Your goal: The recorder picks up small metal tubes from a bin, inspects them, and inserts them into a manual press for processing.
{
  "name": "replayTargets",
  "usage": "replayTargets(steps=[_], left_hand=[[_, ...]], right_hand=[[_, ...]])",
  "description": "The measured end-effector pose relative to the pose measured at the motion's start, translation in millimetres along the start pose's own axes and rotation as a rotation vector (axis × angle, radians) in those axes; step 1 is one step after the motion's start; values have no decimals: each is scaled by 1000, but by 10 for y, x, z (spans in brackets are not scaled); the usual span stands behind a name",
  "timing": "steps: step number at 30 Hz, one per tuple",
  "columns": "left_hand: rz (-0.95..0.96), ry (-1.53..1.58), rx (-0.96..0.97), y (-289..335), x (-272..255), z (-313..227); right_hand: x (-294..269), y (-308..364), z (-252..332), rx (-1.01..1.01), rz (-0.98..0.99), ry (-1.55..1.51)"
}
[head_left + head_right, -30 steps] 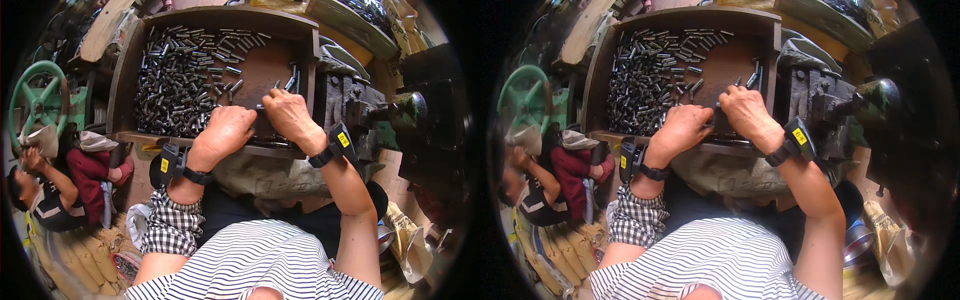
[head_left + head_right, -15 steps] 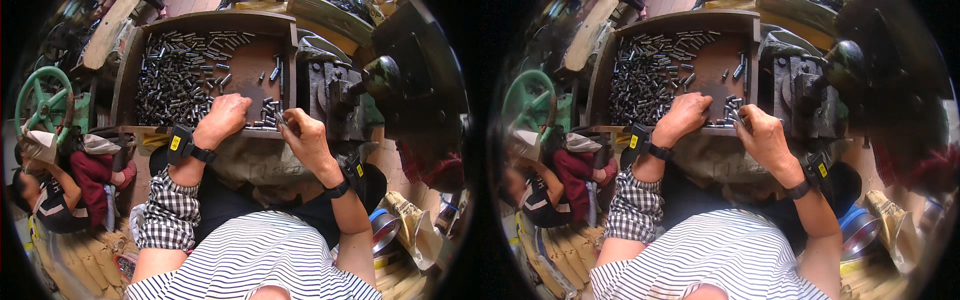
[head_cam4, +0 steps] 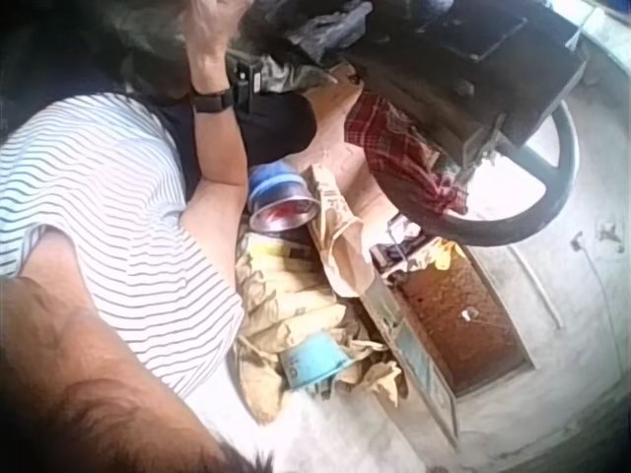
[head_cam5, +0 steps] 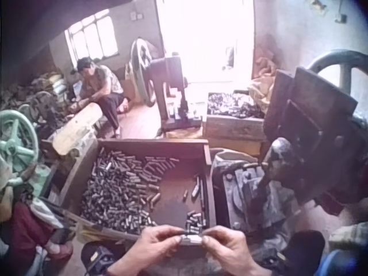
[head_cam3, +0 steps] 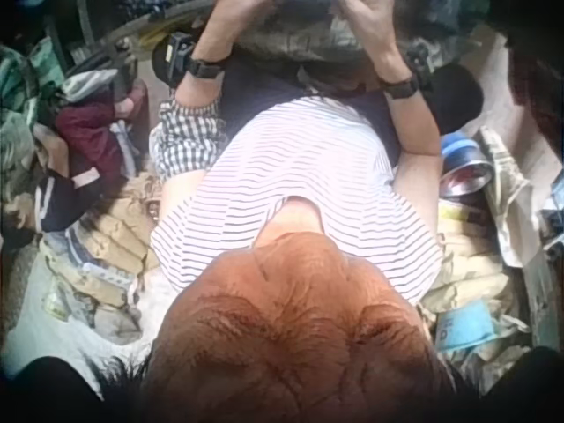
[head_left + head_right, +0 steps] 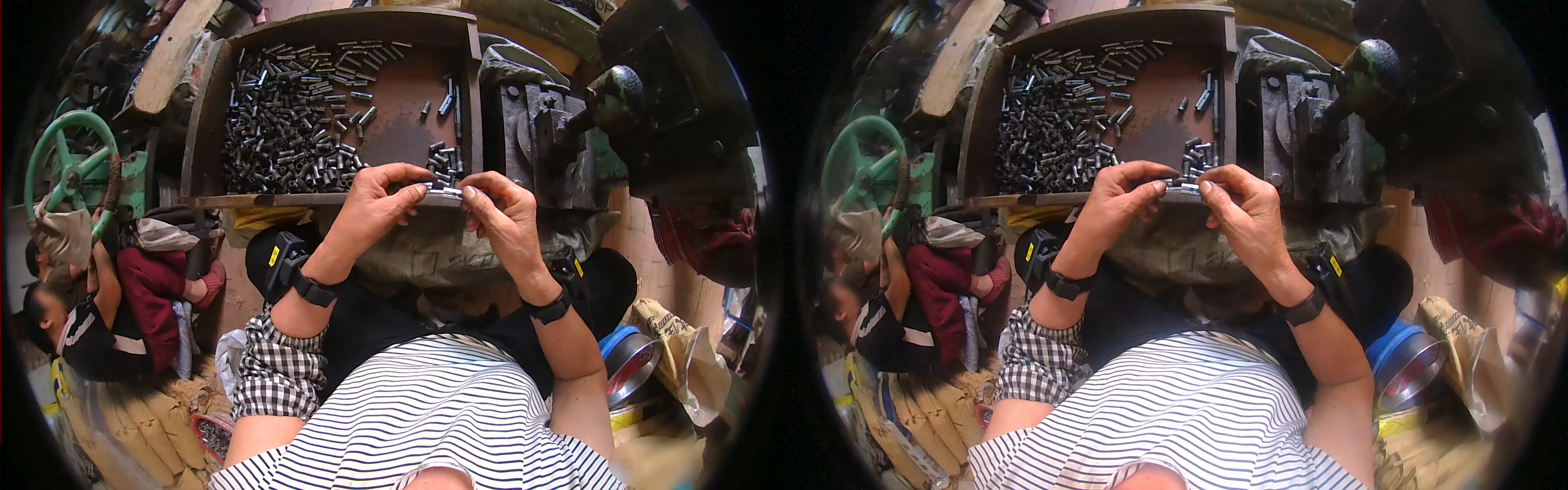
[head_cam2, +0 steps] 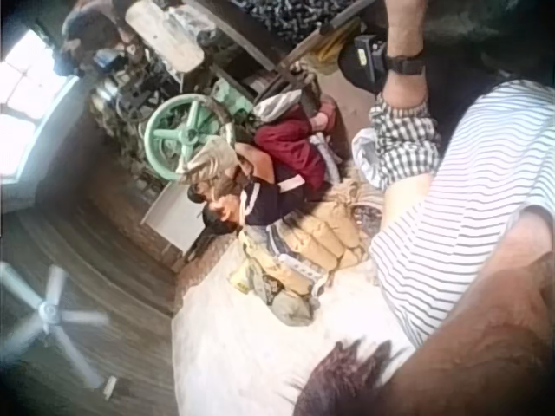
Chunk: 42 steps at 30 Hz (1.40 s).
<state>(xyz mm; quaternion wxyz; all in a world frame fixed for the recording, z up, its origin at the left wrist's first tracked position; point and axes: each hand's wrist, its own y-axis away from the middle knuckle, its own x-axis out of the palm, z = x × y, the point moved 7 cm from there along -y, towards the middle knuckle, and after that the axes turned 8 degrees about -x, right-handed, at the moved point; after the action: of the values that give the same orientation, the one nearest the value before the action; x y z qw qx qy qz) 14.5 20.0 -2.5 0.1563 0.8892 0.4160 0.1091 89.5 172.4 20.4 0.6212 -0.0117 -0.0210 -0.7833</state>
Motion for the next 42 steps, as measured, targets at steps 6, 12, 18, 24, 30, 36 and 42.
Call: replayTargets(steps=[6, 12, 18, 24, 30, 36, 42], left_hand=[[93, 342, -77, -2, 96, 88], [116, 424, -93, -30, 134, 59], [107, 414, -82, -34, 165, 71], [122, 403, -84, -37, 188, 77], [103, 376, -63, -39, 205, 59], [21, 266, -28, -12, 199, 65], [52, 204, 30, 34, 232, 5]], right_hand=[[23, -35, -136, 25, -17, -163], [-39, -58, -260, 123, -41, -327], [-74, -44, -290, 100, -73, -338], [-64, -35, -314, 145, -56, -398], [-81, -44, -338, 138, -78, -429], [-94, -27, -337, 134, -88, -401], [-133, -21, -317, 145, -39, -436]])
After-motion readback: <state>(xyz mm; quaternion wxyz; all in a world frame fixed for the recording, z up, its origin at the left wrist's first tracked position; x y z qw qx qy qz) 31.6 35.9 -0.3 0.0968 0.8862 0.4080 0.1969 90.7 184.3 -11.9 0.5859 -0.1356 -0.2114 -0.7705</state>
